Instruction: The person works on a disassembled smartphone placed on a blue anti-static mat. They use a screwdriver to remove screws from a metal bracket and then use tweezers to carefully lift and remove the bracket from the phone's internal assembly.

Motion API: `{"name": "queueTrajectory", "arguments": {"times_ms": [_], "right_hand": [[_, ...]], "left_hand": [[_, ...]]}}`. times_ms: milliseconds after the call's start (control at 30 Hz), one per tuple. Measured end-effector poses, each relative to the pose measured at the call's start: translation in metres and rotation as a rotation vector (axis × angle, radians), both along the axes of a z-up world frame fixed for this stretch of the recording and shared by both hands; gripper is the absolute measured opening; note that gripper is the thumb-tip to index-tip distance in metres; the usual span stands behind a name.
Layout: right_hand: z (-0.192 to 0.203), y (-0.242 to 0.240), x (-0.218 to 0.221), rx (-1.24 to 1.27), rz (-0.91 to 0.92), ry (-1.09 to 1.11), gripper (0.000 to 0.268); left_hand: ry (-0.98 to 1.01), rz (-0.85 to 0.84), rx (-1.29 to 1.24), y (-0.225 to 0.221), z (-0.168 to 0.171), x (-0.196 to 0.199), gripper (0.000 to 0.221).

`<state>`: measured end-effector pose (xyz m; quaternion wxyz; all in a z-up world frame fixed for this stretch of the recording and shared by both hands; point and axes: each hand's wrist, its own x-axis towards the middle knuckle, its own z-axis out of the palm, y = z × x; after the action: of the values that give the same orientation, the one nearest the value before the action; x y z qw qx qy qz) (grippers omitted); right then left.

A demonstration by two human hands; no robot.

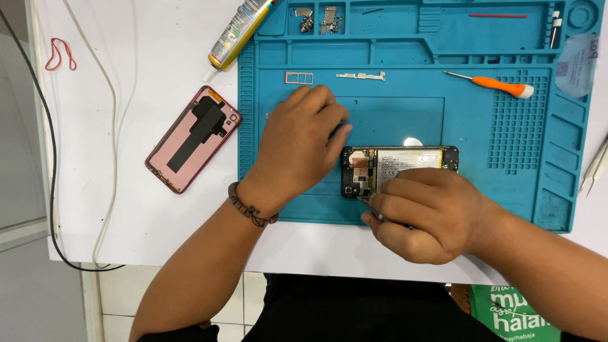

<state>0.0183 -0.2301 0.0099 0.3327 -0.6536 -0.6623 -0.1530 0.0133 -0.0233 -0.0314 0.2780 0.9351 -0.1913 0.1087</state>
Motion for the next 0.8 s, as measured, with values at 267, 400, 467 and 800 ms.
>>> {"name": "queueTrajectory", "arguments": {"times_ms": [267,400,467,800], "right_hand": [[-0.012,-0.022,0.01,0.103,-0.203,0.422,0.021],[-0.026,-0.031,0.012,0.303,-0.286,0.598,0.027],[-0.022,-0.027,0.014,0.306,-0.294,0.61,0.029],[-0.007,-0.014,0.008,0.433,-0.515,0.754,0.029]], "left_hand": [[-0.074,0.051,0.117,-0.014,-0.008,0.002,0.02],[-0.054,0.068,0.079,-0.014,-0.013,0.004,0.012],[0.012,0.041,-0.066,-0.009,-0.001,0.004,0.009],[0.485,-0.086,-1.258,0.004,0.026,-0.015,0.013]]}}
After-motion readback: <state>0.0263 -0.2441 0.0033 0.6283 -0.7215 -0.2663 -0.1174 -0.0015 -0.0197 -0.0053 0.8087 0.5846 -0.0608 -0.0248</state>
